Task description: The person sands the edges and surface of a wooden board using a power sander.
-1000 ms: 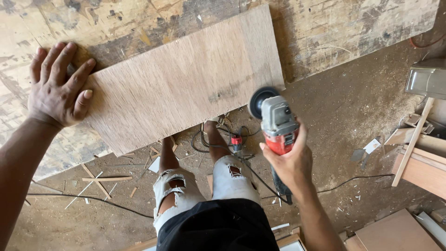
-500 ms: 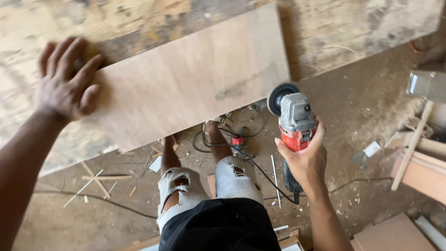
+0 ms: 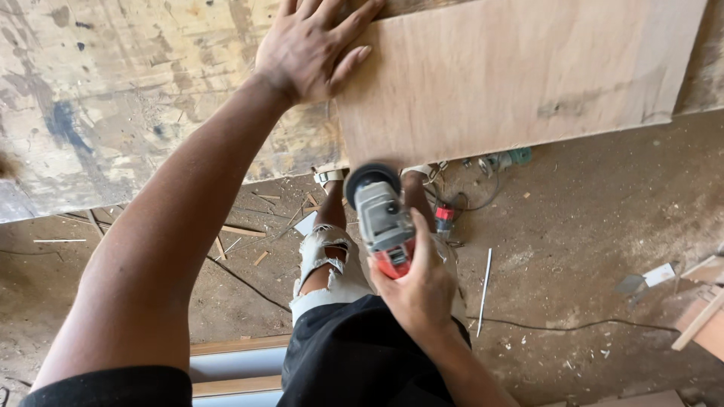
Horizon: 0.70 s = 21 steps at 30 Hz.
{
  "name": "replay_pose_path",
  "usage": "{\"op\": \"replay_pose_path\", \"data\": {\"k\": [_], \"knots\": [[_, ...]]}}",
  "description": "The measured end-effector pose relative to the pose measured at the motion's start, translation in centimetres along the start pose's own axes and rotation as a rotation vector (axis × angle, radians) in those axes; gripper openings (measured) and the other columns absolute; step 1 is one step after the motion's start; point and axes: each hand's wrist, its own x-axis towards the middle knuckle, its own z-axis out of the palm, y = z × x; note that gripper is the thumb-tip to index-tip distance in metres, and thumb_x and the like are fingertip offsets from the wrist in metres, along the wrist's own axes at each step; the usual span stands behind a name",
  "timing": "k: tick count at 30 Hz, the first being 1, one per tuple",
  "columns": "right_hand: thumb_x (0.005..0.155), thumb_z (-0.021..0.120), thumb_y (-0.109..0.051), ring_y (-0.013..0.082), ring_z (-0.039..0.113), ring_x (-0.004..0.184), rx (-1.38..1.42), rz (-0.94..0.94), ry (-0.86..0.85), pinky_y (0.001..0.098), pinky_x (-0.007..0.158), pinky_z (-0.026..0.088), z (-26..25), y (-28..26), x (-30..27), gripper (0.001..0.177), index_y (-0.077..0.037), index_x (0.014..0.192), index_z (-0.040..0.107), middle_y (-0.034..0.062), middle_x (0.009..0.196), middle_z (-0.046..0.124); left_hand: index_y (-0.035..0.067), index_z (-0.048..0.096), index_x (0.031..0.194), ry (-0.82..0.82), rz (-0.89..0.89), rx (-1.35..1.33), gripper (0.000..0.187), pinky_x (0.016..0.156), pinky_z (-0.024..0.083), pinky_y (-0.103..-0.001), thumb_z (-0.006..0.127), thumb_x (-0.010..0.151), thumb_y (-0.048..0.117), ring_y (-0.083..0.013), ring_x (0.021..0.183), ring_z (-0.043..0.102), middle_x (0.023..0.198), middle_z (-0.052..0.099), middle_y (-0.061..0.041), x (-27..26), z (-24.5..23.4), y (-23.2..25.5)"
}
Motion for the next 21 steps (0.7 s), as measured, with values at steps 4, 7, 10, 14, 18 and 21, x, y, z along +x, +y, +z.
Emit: {"op": "replay_pose_path", "data": {"k": [4, 7, 10, 14, 18, 21], "knots": [[0.085, 0.101, -0.046, 0.0327, 0.084, 0.087, -0.074, -0.048, 0.118, 0.0503, 0.071, 0.066, 2.5, -3.6, -0.8, 0.097, -0.014, 0.165, 0.057, 0.0078, 0.114, 0.083, 0.01, 0.053, 0.175, 0.128, 0.093, 0.079, 0.069, 0.085, 0.053, -0.054, 0.025, 0.134, 0.057, -0.038, 0.124, 0.071, 0.155, 0.073, -0.019, 0.4, 1.0, -0.2], [0.08, 0.1, -0.045, 0.0268, 0.083, 0.092, -0.067, 0.046, 0.067, 0.0536, 0.078, 0.067, 2.9, -3.1, -0.9, 0.105, -0.016, 0.17, 0.054, 0.0019, 0.109, 0.081, 0.011, 0.059, 0.169, 0.152, 0.102, 0.133, 0.062, 0.08, 0.052, -0.05, 0.03, 0.135, 0.055, -0.0335, 0.107, 0.073, 0.134, 0.078, -0.015, 0.3, 1.4, -0.4], [0.084, 0.101, -0.044, 0.0362, 0.084, 0.108, -0.048, 0.028, 0.054, 0.0523, 0.091, 0.07, 1.9, -0.9, -0.4, 0.109, -0.011, 0.172, 0.046, 0.0204, 0.139, 0.082, 0.011, 0.052, 0.179, 0.101, 0.068, 0.036, 0.071, 0.097, 0.051, -0.061, 0.025, 0.134, 0.058, -0.0443, 0.13, 0.07, 0.159, 0.069, -0.024, 0.2, 0.9, -0.2], [0.088, 0.097, -0.052, 0.0293, 0.083, 0.08, -0.091, 0.104, 0.04, 0.0422, 0.07, 0.072, -1.0, 3.2, 0.8, 0.108, -0.01, 0.173, 0.047, 0.0199, 0.119, 0.086, 0.017, 0.052, 0.182, 0.056, 0.046, 0.069, 0.071, 0.1, 0.049, -0.061, 0.022, 0.134, 0.061, -0.0443, 0.128, 0.071, 0.155, 0.072, -0.025, 0.1, 0.9, 0.2], [0.084, 0.1, -0.043, 0.0299, 0.082, 0.08, 0.021, 0.281, 0.059, 0.0454, 0.072, 0.07, -5.9, 4.4, 3.1, 0.109, -0.01, 0.17, 0.042, 0.016, 0.117, 0.085, 0.019, 0.058, 0.178, 0.169, 0.057, 0.119, 0.061, 0.096, 0.05, -0.059, 0.037, 0.134, 0.055, -0.0414, 0.119, 0.072, 0.15, 0.072, -0.021, -0.4, 0.6, 0.2], [0.083, 0.1, -0.041, 0.0311, 0.082, 0.08, 0.051, 0.362, 0.062, 0.0476, 0.072, 0.069, -6.7, 4.4, 3.7, 0.112, -0.011, 0.172, 0.039, 0.016, 0.114, 0.085, 0.019, 0.06, 0.177, 0.219, 0.073, 0.132, 0.059, 0.095, 0.05, -0.057, 0.038, 0.135, 0.054, -0.0397, 0.118, 0.072, 0.149, 0.072, -0.019, -0.1, 0.4, 0.1]]}}
